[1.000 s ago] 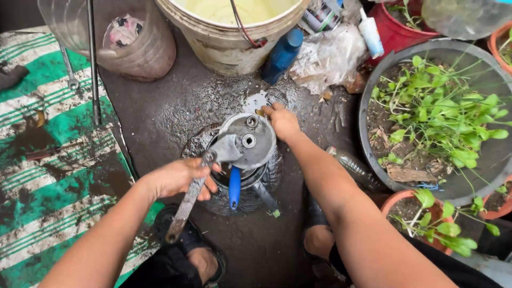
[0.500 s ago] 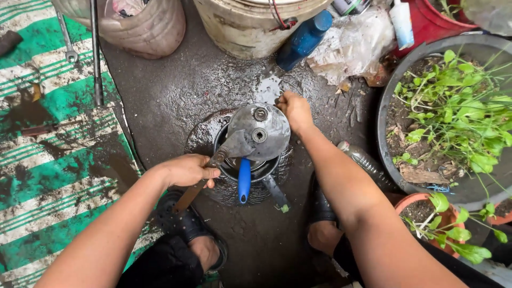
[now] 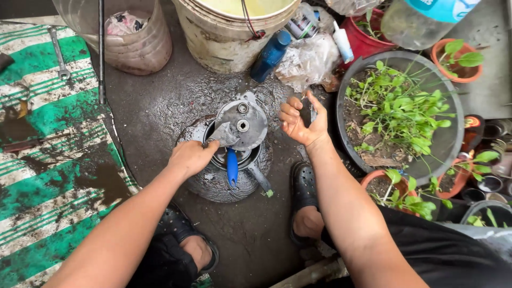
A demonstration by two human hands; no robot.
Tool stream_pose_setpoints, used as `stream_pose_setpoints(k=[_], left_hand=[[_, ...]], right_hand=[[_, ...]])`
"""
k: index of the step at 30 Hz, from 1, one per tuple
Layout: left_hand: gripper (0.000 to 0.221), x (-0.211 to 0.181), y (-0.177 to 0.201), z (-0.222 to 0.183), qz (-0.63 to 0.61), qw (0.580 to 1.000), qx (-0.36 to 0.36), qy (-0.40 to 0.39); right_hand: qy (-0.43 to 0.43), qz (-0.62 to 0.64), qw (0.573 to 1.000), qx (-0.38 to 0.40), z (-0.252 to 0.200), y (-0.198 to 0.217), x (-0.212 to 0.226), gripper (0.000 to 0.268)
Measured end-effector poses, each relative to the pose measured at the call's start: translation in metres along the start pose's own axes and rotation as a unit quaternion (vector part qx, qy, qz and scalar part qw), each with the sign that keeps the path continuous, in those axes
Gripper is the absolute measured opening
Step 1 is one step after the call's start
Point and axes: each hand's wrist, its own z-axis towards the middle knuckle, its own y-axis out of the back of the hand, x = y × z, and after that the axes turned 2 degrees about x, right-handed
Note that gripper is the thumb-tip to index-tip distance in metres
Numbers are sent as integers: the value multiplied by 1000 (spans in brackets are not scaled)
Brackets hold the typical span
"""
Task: The person is using a brush and a metal scraper to clean the interior of a motorcycle brake drum.
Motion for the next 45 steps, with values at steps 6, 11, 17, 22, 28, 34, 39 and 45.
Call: stream_pose_setpoints(k=[6,11,17,22,28,34,39,45], left_hand=[[83,-8,5,-14,-64,995,-74,16],[94,-25,44,-48,-91,991,-93,16],[78,-22,65,-47,-134,981,-143,-6],[82,-19,109,-45,-122,971,-205,-14],[75,-20,123,-52,-125,957,-257,-48],[71,-22,116,-58,-114,957,-260,-64],[80,-17,111,-52,-80,964,-241,-79],[83,-9,102,-45,-69,969,-223,-75]], right_hand=[[-11,-17,999,37,-23,-23,-4,54],[-180,-439,871,-125,-30,-44,-13,24],[-305,-656,683,-102,-2,-85,-78,16],[-205,-847,460,-171,56,-54,-139,27],[7,-960,271,-65,119,71,-184,28],[-216,-967,130,45,112,45,-178,32],[-153,-969,192,-28,128,85,-180,25],[-199,-886,419,-1,78,-24,-167,31]])
